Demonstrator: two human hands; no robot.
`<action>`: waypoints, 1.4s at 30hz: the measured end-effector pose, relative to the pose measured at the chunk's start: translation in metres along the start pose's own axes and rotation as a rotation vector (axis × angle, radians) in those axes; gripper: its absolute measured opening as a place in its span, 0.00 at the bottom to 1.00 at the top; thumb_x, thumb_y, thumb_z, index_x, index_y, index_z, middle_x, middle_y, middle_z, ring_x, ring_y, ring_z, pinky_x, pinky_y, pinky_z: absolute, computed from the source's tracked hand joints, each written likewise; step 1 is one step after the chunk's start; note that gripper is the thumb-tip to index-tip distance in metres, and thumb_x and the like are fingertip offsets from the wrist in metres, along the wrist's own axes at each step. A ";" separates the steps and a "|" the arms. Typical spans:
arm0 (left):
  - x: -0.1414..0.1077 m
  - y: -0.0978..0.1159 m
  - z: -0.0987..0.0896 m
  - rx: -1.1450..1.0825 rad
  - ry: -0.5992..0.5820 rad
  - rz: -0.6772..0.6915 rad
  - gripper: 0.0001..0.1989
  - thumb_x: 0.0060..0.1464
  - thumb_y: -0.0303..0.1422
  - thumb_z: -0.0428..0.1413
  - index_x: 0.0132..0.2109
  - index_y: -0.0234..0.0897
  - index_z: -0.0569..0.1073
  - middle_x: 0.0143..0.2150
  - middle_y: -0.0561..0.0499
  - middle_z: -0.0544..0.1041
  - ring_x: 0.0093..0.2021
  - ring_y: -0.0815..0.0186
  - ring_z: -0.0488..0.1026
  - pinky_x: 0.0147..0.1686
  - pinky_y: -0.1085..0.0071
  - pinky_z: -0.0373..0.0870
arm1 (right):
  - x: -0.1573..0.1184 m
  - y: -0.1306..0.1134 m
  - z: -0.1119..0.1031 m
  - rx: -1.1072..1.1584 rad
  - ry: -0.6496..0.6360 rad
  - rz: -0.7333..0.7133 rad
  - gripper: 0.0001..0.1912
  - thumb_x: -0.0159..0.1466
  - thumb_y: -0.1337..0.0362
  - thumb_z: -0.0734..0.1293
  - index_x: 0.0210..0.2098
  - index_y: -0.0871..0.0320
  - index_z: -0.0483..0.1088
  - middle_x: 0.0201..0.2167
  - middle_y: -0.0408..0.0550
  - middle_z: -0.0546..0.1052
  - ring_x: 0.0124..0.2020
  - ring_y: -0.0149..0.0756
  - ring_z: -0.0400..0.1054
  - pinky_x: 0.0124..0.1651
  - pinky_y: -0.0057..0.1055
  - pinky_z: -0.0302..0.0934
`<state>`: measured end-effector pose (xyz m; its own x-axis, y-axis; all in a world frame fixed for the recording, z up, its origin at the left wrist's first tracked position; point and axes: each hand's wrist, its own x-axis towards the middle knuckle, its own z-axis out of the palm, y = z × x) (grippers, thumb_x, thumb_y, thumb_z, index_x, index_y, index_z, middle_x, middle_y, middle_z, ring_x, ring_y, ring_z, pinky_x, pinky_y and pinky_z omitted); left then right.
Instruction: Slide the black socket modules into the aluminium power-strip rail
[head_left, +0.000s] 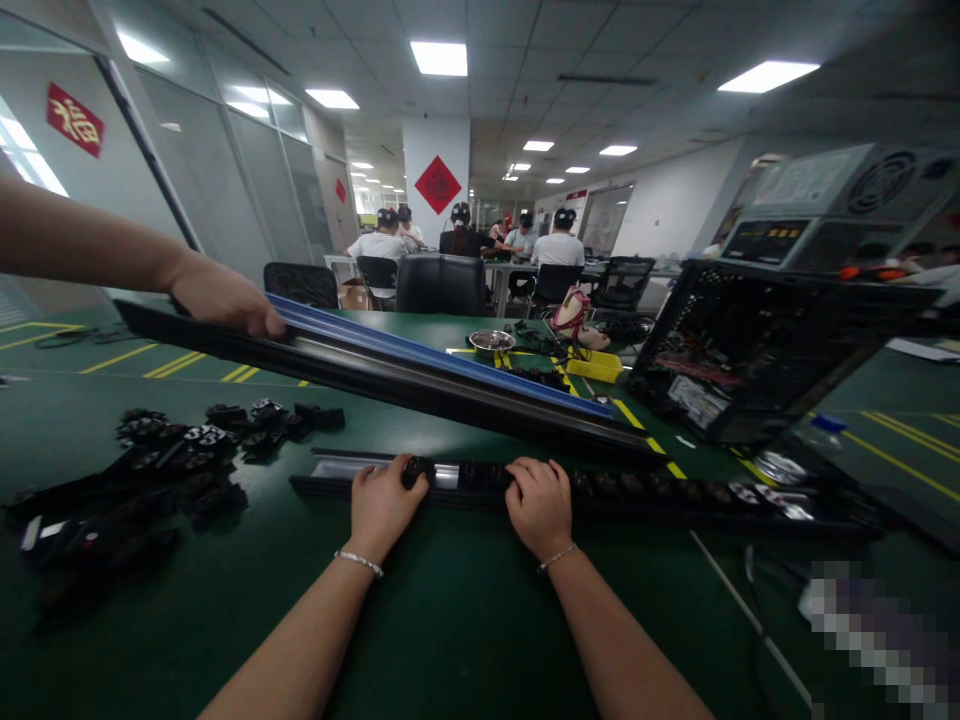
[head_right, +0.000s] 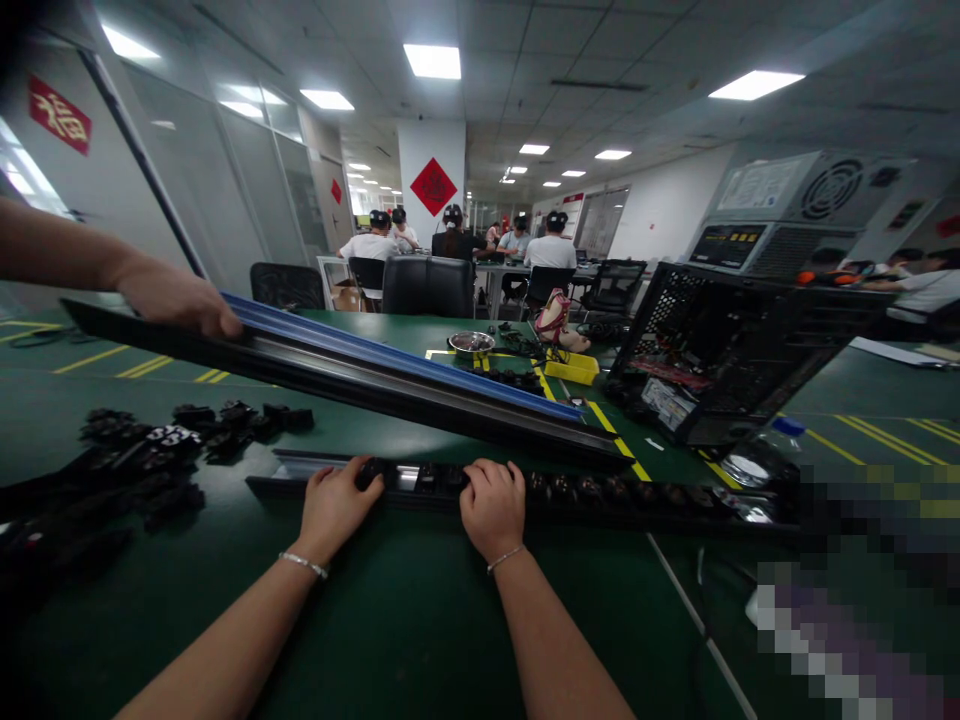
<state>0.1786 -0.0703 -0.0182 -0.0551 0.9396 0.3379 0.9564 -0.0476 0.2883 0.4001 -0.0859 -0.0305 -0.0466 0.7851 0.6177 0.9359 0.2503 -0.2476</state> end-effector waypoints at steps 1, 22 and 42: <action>0.000 0.000 0.000 0.004 0.006 -0.005 0.20 0.52 0.44 0.45 0.47 0.41 0.70 0.35 0.47 0.79 0.40 0.60 0.74 0.53 0.60 0.54 | 0.000 0.000 0.000 -0.001 0.003 -0.001 0.13 0.58 0.69 0.58 0.36 0.54 0.71 0.38 0.45 0.74 0.41 0.35 0.64 0.55 0.39 0.44; 0.002 -0.008 0.002 0.032 0.030 -0.029 0.21 0.51 0.45 0.44 0.48 0.42 0.71 0.34 0.46 0.79 0.40 0.61 0.73 0.56 0.56 0.48 | -0.001 0.000 0.001 0.043 0.005 0.013 0.12 0.58 0.70 0.58 0.36 0.54 0.71 0.39 0.45 0.74 0.42 0.34 0.64 0.57 0.39 0.42; 0.006 -0.019 -0.003 0.025 -0.012 -0.062 0.22 0.51 0.46 0.44 0.49 0.41 0.70 0.37 0.47 0.78 0.43 0.58 0.73 0.58 0.54 0.43 | -0.001 0.001 0.002 0.034 0.009 0.007 0.13 0.57 0.71 0.58 0.36 0.54 0.71 0.39 0.44 0.74 0.42 0.34 0.64 0.57 0.38 0.42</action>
<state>0.1593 -0.0648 -0.0194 -0.1113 0.9446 0.3087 0.9581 0.0195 0.2857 0.4004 -0.0855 -0.0325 -0.0369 0.7816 0.6227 0.9238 0.2642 -0.2770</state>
